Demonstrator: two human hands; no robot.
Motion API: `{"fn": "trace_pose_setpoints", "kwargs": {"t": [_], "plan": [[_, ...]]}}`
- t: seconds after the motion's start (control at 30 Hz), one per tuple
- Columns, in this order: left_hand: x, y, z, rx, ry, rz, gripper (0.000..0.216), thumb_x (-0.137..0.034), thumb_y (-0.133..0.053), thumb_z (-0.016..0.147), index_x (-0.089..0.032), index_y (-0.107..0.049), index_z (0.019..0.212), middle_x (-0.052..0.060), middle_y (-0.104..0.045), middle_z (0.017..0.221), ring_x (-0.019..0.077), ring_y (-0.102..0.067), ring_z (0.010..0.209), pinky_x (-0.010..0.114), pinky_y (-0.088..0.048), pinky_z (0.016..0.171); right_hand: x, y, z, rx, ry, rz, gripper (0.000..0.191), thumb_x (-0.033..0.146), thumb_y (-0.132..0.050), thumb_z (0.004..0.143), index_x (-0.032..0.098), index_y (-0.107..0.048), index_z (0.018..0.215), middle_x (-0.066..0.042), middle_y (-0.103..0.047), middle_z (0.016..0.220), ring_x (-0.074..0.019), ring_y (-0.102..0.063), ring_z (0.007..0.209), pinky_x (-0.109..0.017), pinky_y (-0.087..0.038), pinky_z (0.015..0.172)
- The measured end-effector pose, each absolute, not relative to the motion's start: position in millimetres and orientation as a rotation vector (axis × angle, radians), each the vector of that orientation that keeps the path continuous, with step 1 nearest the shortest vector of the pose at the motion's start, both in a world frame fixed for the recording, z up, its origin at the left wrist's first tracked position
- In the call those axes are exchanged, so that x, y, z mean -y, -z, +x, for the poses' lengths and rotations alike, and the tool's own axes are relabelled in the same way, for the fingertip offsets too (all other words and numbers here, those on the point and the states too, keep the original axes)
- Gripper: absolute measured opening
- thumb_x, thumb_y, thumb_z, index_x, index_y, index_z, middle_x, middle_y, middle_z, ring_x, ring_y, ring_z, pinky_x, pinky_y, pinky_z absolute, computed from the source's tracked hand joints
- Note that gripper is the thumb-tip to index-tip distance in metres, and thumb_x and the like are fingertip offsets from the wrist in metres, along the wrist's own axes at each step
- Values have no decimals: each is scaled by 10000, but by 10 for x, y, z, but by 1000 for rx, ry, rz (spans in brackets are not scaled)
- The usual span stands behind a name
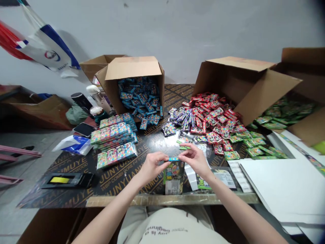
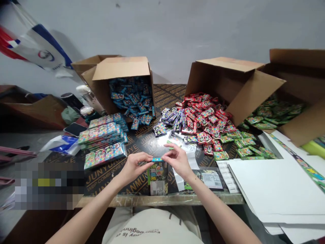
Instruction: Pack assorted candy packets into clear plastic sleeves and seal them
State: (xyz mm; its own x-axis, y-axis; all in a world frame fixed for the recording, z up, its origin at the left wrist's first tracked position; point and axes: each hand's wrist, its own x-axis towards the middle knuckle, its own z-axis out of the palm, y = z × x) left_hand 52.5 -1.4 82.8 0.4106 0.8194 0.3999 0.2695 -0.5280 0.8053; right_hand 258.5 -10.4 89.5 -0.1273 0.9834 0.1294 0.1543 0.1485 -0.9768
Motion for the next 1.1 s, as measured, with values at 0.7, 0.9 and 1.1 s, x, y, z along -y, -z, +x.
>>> {"fn": "trace_pose_setpoints", "kwargs": {"t": [0.7,0.9,1.1], "plan": [[7,-684,689,-1001,-1170,1589,45,-120,-679,644,-135,-643,667,75,-670,769,196,-632,740,288,-493,688,-79,-1240,2564,1919,-1112,-1194,228,385,-609,742,170,-572,675,-40,-594,904,-180,-539,869,-283,-397,722],[30,-668,646,-980,-1122,1728,79,-92,-593,677,-150,-621,723,59,-655,829,183,-609,810,277,-471,728,-195,-1129,2457,1854,-1446,-1172,248,378,-645,698,149,-559,651,-9,-573,713,-133,-517,682,-241,-365,612],[72,-677,738,-1159,-1177,1800,127,-247,-670,673,-152,-586,668,39,-641,743,162,-586,687,251,-433,615,-256,-1020,2448,1853,-1435,-1205,288,404,-656,674,146,-546,614,22,-523,575,-98,-448,544,-225,-325,528]]}}
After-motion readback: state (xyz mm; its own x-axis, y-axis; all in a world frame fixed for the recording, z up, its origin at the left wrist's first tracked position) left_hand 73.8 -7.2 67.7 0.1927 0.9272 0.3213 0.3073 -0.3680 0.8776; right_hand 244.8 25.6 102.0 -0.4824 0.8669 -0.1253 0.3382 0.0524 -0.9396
